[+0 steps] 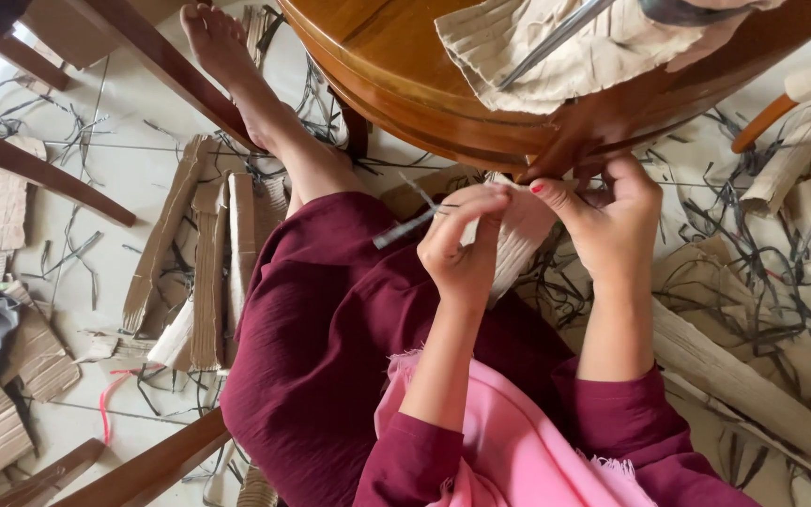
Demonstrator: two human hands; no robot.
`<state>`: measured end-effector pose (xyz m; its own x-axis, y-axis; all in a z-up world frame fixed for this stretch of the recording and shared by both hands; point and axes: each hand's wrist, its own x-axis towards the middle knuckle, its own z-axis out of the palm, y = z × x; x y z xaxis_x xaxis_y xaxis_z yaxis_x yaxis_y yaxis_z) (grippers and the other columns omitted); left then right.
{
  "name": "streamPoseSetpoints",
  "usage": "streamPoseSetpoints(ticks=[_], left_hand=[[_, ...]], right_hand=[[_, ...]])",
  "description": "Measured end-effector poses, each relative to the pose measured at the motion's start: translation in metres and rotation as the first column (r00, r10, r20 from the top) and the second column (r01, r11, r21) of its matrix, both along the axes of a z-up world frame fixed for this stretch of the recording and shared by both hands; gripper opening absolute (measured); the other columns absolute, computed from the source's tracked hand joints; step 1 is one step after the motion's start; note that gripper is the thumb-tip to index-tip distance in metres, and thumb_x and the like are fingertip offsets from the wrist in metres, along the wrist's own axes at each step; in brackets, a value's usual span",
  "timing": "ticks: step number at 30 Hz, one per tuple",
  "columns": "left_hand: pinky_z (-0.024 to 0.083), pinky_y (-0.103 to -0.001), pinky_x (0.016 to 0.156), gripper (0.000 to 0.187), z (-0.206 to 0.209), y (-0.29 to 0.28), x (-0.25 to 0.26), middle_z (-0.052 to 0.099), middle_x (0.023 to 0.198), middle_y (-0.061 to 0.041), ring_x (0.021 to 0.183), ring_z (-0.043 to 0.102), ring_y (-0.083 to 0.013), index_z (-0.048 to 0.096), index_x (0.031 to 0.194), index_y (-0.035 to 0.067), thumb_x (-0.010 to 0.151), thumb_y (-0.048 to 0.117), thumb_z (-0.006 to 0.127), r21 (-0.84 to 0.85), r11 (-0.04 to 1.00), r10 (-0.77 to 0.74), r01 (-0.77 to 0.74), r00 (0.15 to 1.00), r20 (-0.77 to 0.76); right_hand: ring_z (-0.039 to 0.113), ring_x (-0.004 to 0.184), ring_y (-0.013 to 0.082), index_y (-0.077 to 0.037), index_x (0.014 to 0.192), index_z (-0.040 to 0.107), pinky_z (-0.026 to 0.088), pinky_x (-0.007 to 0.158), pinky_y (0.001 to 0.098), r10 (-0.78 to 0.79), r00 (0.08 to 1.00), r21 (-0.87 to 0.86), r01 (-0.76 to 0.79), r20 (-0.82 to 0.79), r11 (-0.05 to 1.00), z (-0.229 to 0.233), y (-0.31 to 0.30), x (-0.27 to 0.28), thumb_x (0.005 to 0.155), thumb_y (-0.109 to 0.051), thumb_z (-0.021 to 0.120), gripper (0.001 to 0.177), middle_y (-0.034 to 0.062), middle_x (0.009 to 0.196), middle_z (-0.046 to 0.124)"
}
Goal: Wrapping a chair leg with cardboard and securing it with twine for protection.
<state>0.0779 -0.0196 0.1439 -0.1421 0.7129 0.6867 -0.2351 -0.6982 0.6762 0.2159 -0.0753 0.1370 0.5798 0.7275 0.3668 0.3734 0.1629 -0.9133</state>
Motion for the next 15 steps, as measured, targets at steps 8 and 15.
streamPoseSetpoints(ticks=[8,15], left_hand=[[0.063,-0.034,0.077,0.020,0.004,-0.007,0.007,0.078,0.087,-0.006,0.078,0.074,-0.0231,0.079,0.089,0.006,0.088,-0.014,0.074,0.115,0.993,-0.018,0.028,0.996,-0.089],[0.061,-0.034,0.079,0.024,0.012,-0.009,0.010,0.077,0.097,-0.004,0.083,0.071,-0.0218,0.077,0.100,0.008,0.095,-0.013,0.067,0.210,0.978,0.054,-0.007,0.975,-0.217]], right_hand=[[0.070,0.066,0.0223,0.008,0.117,0.068,0.058,0.054,0.0320,-0.050,0.990,-0.087,0.062,0.130,0.994,0.011,-0.007,0.002,0.090,-0.015,0.097,0.046,0.0126,0.088,0.062],[0.063,0.052,0.0165,-0.002,0.093,0.074,0.047,0.043,0.0257,-0.026,0.978,-0.224,0.074,0.209,0.972,0.020,-0.013,0.002,0.090,-0.016,0.096,0.027,0.0074,0.064,0.061]])
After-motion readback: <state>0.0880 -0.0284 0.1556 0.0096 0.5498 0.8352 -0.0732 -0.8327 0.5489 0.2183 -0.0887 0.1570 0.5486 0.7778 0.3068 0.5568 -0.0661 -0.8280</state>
